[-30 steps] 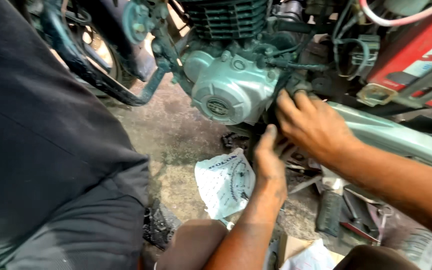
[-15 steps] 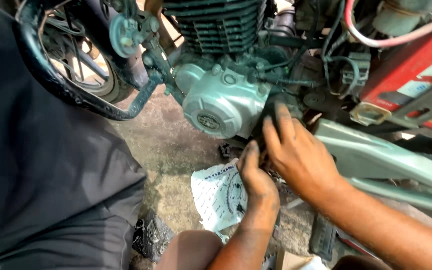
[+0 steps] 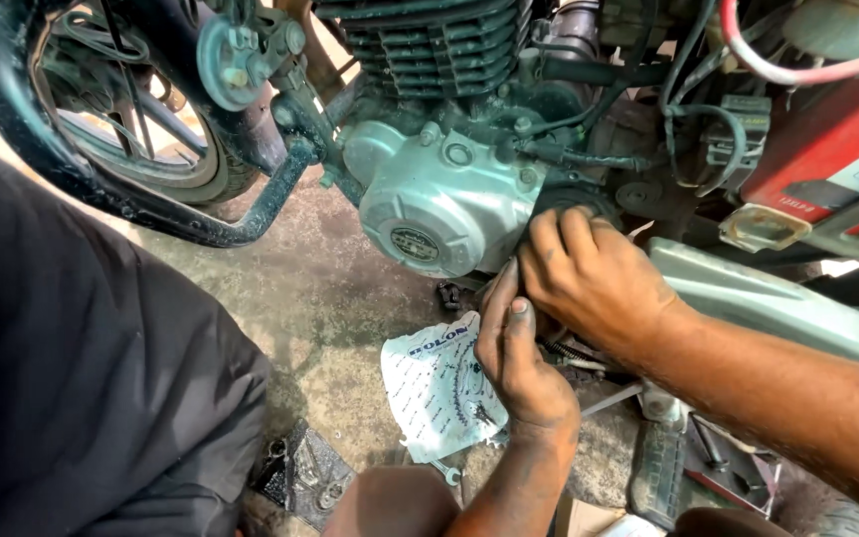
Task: The person uses a screwdriver to pry at a motorcycle engine and then wipes the components with a cloth. They continue by using the screwdriver to scrape the engine assembly before wiping it again with the cloth.
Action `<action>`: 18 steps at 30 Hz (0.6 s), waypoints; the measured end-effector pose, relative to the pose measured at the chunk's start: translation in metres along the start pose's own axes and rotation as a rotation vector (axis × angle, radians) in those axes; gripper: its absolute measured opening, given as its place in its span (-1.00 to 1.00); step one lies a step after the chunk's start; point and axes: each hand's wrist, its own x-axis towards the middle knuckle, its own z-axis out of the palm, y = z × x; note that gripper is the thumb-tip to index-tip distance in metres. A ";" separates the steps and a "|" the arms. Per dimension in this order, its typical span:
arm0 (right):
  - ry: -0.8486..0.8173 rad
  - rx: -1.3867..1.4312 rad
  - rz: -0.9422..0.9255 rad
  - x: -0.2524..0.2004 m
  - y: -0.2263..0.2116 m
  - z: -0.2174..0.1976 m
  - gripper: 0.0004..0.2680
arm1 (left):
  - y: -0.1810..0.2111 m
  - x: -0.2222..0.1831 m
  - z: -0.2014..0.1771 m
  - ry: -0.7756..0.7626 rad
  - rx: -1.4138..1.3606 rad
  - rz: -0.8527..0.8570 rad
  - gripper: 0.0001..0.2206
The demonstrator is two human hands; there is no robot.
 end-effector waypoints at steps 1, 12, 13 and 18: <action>-0.074 -0.016 0.033 0.002 -0.004 0.002 -0.71 | 0.006 0.002 0.001 0.002 -0.004 -0.026 -0.50; -0.162 0.230 0.905 0.025 -0.059 0.006 -0.89 | 0.022 0.012 -0.012 -0.102 -0.130 -0.176 -0.47; -0.044 0.333 1.044 0.026 -0.061 0.005 -0.86 | 0.020 0.013 -0.013 -0.062 -0.136 -0.219 -0.50; 0.256 0.586 1.389 0.033 -0.071 0.008 -0.73 | 0.025 0.011 -0.021 0.132 -0.156 -0.336 -0.67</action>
